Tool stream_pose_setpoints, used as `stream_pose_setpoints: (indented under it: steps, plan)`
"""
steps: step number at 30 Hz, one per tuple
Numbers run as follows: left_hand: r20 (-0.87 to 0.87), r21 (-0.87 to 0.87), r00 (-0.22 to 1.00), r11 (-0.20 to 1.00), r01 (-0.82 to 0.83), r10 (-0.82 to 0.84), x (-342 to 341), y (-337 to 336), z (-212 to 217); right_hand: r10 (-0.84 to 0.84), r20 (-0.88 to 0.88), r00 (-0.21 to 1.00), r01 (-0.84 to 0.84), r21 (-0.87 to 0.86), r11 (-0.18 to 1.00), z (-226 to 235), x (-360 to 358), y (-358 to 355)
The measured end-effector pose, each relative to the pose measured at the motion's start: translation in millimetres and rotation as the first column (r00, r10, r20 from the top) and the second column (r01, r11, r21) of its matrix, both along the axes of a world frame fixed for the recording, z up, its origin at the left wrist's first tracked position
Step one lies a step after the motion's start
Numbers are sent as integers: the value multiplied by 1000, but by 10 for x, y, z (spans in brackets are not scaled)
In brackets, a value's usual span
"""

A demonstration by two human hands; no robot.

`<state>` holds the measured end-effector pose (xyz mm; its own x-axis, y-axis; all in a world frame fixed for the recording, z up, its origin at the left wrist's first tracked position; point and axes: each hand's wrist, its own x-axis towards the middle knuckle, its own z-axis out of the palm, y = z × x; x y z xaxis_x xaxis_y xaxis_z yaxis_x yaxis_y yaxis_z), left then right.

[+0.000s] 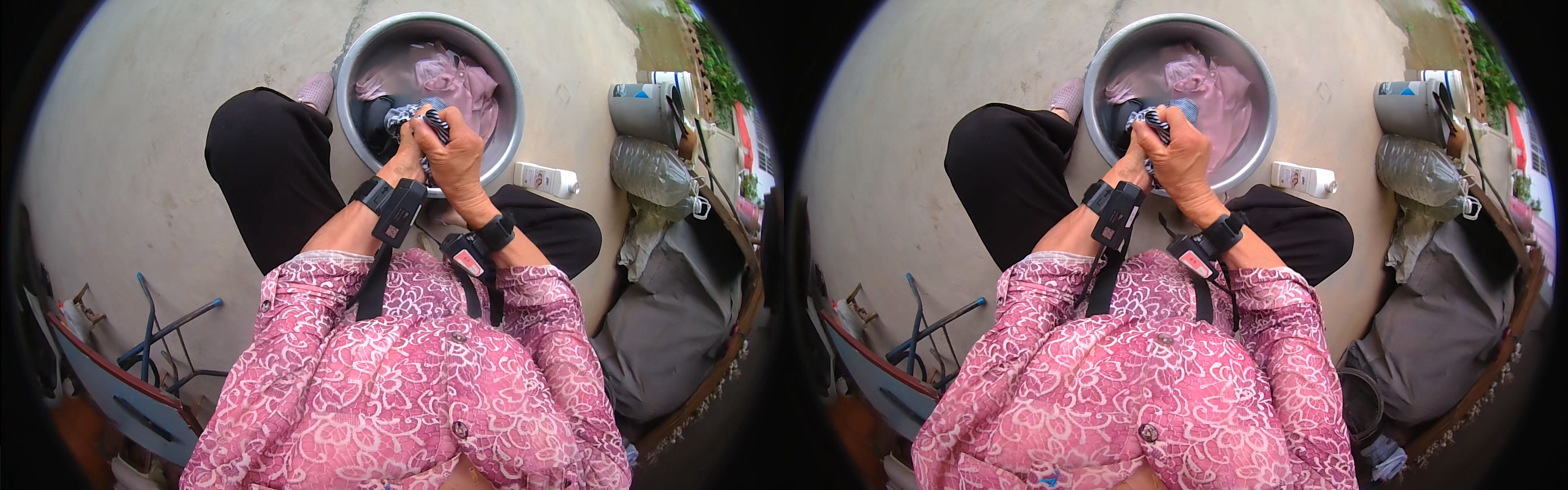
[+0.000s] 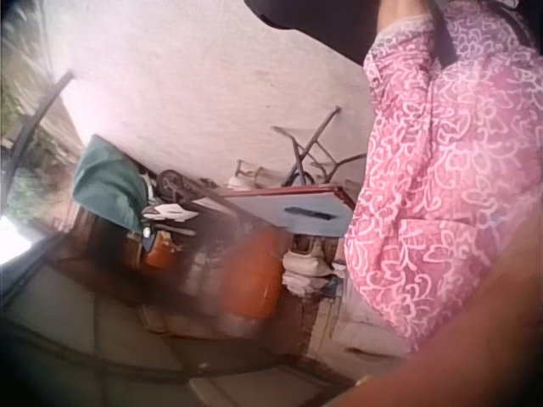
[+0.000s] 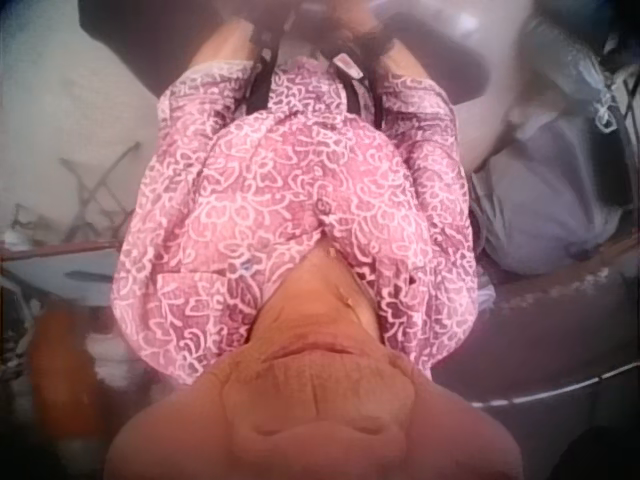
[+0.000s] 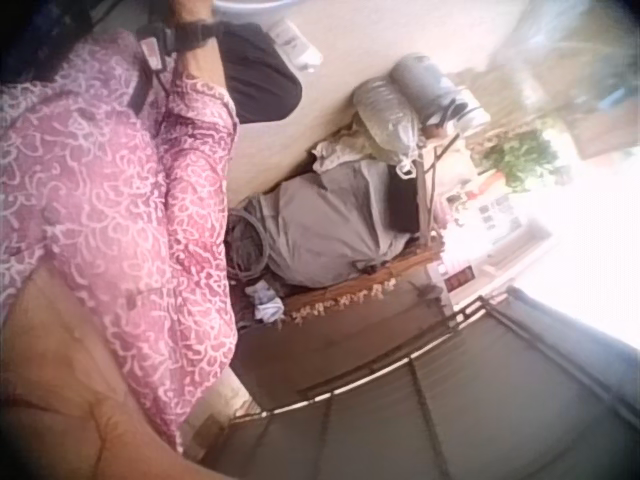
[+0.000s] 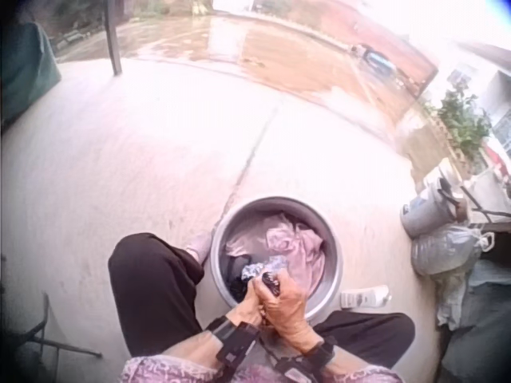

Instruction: The person wrings and rubs a small striped garment by hand over a basin of water, then sets it aside and picks up another garment to continue washing.

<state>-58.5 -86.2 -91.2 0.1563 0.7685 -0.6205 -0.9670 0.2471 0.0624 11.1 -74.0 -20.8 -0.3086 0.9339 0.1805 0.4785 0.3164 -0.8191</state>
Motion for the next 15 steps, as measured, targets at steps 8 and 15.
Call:
stream_pose_setpoints:
  steps: [8, 15]
  plan:
    - [-175, -57, 985, 998, -8, -2, 124, 260, 257, -118, -16, 993, 99, -450, 888, -550, 823, 477]
    - [-143, -132, 985, 989, 73, -92, 74, 186, 134, -18, -45, 999, -5, -462, 887, -429, 1240, 231]
